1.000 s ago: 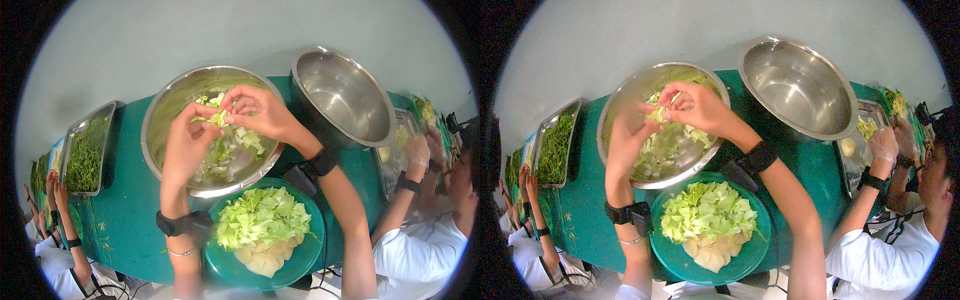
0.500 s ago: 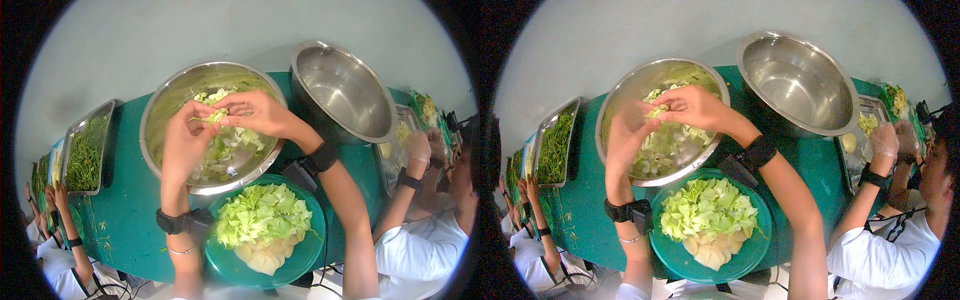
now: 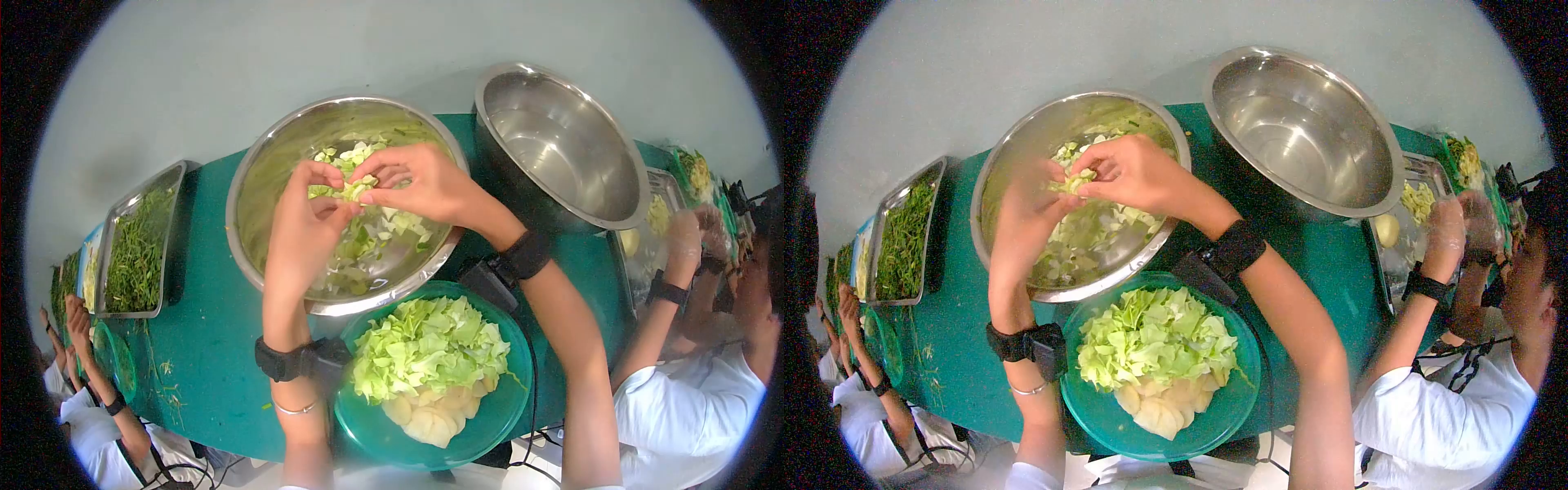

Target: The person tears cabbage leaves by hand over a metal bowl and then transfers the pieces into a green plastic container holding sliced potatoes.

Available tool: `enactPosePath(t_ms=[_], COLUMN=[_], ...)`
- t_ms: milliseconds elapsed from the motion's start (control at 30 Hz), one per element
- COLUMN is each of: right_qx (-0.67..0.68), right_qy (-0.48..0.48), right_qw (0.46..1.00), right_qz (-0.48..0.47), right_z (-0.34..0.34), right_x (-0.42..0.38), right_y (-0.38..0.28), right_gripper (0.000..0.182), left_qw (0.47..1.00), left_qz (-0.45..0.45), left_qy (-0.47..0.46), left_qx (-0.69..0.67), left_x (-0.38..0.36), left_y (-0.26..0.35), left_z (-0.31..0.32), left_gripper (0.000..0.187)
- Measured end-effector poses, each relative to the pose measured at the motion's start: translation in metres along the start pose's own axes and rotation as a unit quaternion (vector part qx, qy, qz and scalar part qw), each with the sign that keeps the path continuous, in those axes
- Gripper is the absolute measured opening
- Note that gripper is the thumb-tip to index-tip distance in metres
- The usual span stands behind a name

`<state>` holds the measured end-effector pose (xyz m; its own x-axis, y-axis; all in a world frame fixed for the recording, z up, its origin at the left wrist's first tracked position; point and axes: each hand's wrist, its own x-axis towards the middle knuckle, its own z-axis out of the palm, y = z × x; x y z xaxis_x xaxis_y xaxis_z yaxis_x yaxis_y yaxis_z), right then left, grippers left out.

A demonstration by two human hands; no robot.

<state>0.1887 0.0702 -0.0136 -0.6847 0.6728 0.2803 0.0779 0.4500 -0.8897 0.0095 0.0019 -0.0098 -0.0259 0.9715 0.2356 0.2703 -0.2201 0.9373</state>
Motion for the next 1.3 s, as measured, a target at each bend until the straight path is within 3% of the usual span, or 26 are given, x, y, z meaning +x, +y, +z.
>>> enactPosePath(t_ms=[67, 167, 267, 367, 467, 667, 767, 867, 967, 1067, 1167, 1300], right_qx=[-0.039, -0.199, -0.324, -0.332, -0.411, -0.349, -0.419, -0.320, -0.390, -0.379, -0.337, -0.290], right_qy=[-0.003, -0.028, -0.182, -0.258, -0.168, -0.201, -0.100, -0.176, -0.088, -0.075, -0.033, -0.082], right_qw=[0.999, 0.979, 0.928, 0.900, 0.888, 0.912, 0.901, 0.928, 0.916, 0.922, 0.940, 0.953], right_qz=[0.006, 0.033, 0.036, 0.111, 0.119, 0.081, 0.056, 0.077, 0.021, 0.023, -0.039, 0.020], right_z=[-0.001, 0.000, 0.004, 0.005, 0.008, 0.007, 0.008, 0.007, 0.008, 0.007, 0.004, -0.008], right_x=[0.000, 0.001, 0.002, 0.000, -0.005, -0.004, -0.007, -0.002, -0.005, -0.007, -0.007, -0.012], right_y=[0.003, 0.005, 0.018, 0.015, 0.020, 0.016, 0.025, 0.013, 0.027, 0.020, 0.023, -0.010], right_gripper=[0.025, 0.029, 0.031, 0.031, 0.030, 0.030, 0.029, 0.028, 0.029, 0.029, 0.026, 0.027], left_qw=[0.999, 0.994, 0.984, 0.991, 0.992, 0.994, 0.994, 0.994, 0.997, 0.995, 0.997, 0.997], left_qz=[0.023, 0.022, 0.062, 0.054, 0.056, 0.037, 0.034, 0.033, 0.030, 0.049, 0.041, 0.035], left_qy=[-0.001, 0.024, 0.051, 0.045, 0.041, 0.044, 0.035, 0.037, 0.037, 0.031, 0.037, 0.032], left_qx=[0.031, 0.101, 0.157, 0.110, 0.101, 0.090, 0.094, 0.095, 0.067, 0.076, 0.056, 0.067], left_x=[0.000, -0.001, 0.000, 0.000, 0.001, 0.001, 0.001, 0.001, 0.000, 0.001, 0.002, 0.002], left_y=[-0.004, -0.009, -0.007, -0.006, -0.006, -0.007, -0.004, -0.004, -0.003, -0.005, -0.006, -0.006], left_z=[-0.001, -0.004, -0.007, -0.006, -0.007, -0.006, -0.007, -0.007, -0.005, -0.007, -0.007, -0.007], left_gripper=[0.033, 0.032, 0.031, 0.031, 0.031, 0.030, 0.030, 0.029, 0.028, 0.028, 0.028, 0.028])
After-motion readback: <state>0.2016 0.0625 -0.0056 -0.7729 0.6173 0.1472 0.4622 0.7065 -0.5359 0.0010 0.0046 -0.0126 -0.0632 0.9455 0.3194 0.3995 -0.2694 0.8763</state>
